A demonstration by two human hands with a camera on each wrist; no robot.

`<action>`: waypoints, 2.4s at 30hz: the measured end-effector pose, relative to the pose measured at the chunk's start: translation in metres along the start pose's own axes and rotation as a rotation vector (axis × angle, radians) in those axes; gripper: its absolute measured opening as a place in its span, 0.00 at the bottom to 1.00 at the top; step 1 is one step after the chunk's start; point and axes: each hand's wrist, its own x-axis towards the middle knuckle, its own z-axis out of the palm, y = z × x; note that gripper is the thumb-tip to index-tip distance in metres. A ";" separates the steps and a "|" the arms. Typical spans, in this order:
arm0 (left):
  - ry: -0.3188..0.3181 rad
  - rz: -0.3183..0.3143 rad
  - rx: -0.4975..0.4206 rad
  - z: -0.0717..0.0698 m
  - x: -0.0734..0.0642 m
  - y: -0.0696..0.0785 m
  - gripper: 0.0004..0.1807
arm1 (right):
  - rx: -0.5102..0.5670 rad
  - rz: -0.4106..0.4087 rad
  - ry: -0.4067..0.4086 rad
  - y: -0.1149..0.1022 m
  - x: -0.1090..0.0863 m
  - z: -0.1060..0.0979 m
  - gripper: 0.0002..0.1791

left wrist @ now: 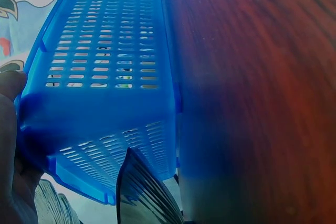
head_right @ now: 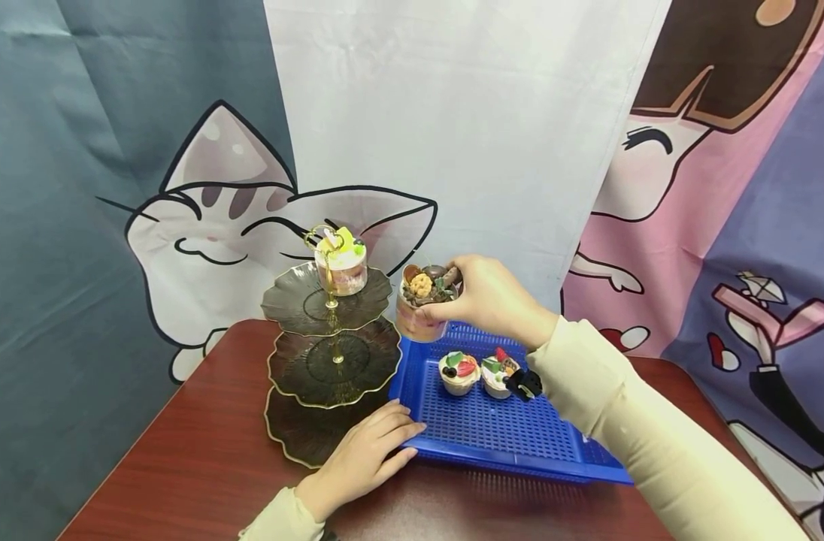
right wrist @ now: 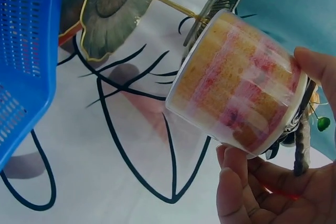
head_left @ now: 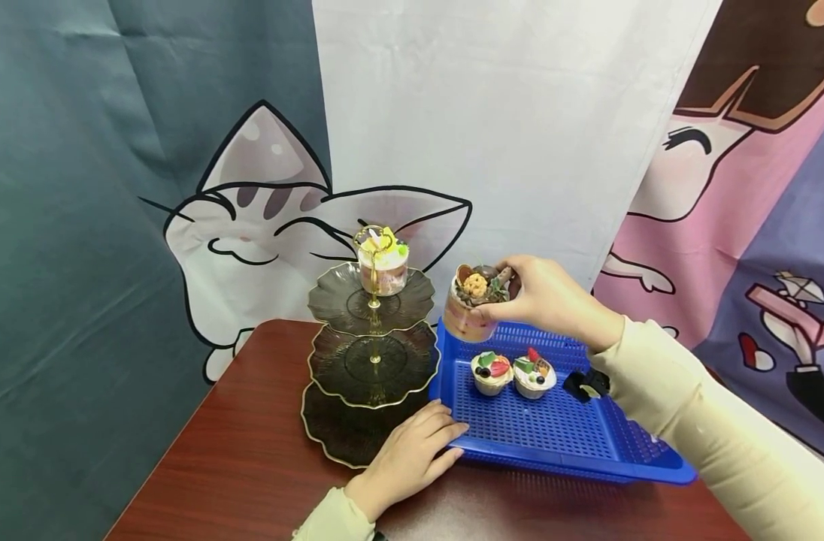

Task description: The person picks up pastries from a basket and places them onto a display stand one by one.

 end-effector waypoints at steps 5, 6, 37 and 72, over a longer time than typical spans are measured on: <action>0.002 0.006 -0.001 0.000 0.000 0.001 0.16 | 0.012 -0.001 0.006 -0.005 0.005 -0.003 0.28; 0.005 0.008 -0.002 0.000 0.000 0.001 0.16 | 0.015 -0.001 0.006 -0.006 0.006 -0.004 0.27; 0.015 0.013 0.015 -0.001 -0.001 0.000 0.16 | -0.042 -0.022 0.041 -0.035 0.048 0.011 0.24; 0.038 0.029 0.037 0.004 -0.003 -0.001 0.16 | -0.038 -0.032 0.052 -0.059 0.059 0.040 0.27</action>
